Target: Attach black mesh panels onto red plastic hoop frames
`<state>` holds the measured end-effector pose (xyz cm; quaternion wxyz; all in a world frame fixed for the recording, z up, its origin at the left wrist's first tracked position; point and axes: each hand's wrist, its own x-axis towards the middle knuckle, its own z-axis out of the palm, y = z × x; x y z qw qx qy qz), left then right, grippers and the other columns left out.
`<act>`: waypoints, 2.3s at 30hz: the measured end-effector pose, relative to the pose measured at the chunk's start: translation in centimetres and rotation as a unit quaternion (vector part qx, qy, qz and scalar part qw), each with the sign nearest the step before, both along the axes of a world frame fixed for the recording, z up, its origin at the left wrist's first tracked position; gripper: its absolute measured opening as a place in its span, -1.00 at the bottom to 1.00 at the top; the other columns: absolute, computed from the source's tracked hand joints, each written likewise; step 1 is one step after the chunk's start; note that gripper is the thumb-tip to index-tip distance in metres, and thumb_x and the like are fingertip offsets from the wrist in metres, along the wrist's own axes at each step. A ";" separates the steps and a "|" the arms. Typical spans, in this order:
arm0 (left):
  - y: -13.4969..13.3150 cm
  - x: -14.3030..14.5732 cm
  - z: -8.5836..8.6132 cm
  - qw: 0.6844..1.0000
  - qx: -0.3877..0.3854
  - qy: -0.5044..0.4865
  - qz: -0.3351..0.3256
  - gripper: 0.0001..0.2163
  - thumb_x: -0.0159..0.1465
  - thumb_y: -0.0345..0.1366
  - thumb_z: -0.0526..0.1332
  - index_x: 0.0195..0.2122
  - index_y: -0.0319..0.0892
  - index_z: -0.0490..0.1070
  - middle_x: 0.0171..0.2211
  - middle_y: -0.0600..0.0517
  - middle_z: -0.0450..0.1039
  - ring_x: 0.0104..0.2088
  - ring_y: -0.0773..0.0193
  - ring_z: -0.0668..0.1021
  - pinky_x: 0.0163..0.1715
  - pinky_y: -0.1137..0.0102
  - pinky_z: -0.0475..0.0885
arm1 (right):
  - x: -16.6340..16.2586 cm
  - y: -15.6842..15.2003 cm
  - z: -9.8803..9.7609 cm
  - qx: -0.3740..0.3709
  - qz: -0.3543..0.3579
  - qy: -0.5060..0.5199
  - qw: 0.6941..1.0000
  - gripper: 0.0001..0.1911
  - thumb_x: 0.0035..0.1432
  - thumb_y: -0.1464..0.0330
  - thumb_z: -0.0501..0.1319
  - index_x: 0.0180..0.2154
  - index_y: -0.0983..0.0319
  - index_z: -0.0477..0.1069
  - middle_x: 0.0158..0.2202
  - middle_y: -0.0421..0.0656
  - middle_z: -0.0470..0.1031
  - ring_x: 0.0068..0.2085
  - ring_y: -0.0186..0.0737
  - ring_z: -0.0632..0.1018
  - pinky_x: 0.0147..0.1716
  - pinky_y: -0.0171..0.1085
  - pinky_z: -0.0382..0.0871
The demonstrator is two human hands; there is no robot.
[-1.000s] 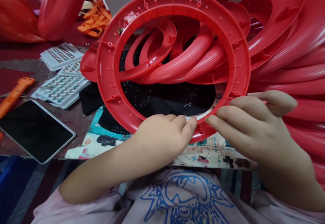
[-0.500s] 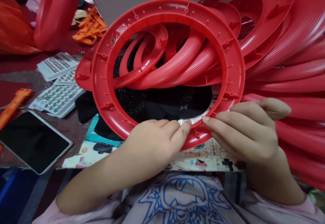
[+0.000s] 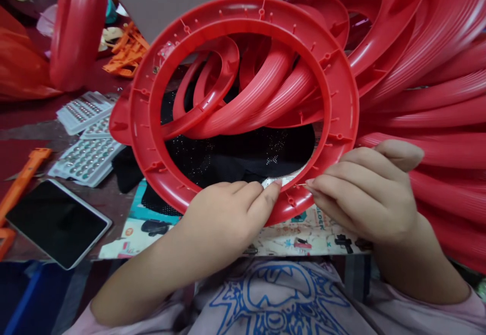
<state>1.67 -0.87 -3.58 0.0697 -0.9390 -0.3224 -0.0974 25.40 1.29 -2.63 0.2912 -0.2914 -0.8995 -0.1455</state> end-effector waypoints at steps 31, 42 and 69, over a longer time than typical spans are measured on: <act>0.2 -0.4 -0.3 0.998 0.014 -0.052 -0.024 -0.75 0.29 -0.54 0.09 -0.01 -0.40 0.36 -0.49 0.04 0.41 -0.54 0.24 0.46 -0.62 0.38 0.32 | 1.2 0.5 1.1 -0.079 -0.077 0.065 0.992 -0.89 0.21 0.39 0.25 -0.40 0.18 0.48 -0.44 -0.20 0.55 -0.34 -0.20 0.43 -0.29 -0.13 0.26; 0.1 -0.3 -0.1 0.997 -0.007 -0.074 -0.034 -0.77 0.30 -0.54 0.07 -0.04 -0.42 0.38 -0.49 0.01 0.42 -0.54 0.23 0.47 -0.64 0.38 0.36 | 1.4 1.1 0.9 -0.111 -0.076 0.067 0.989 -0.71 0.22 0.39 0.23 -0.56 0.19 0.39 -0.62 -0.28 0.34 -0.47 -0.31 0.31 -0.37 -0.20 0.14; 0.5 0.9 -0.4 0.996 0.003 -0.078 0.036 -0.68 0.30 -0.50 -0.02 0.02 -0.44 0.37 -0.26 -0.17 0.57 -0.40 0.09 0.62 -0.54 0.27 0.47 | -1.7 0.2 -0.9 -0.191 -0.142 0.056 0.970 -0.75 0.24 0.35 0.19 -0.44 0.27 0.55 -0.52 -0.18 0.54 -0.44 -0.18 0.52 -0.37 -0.20 0.19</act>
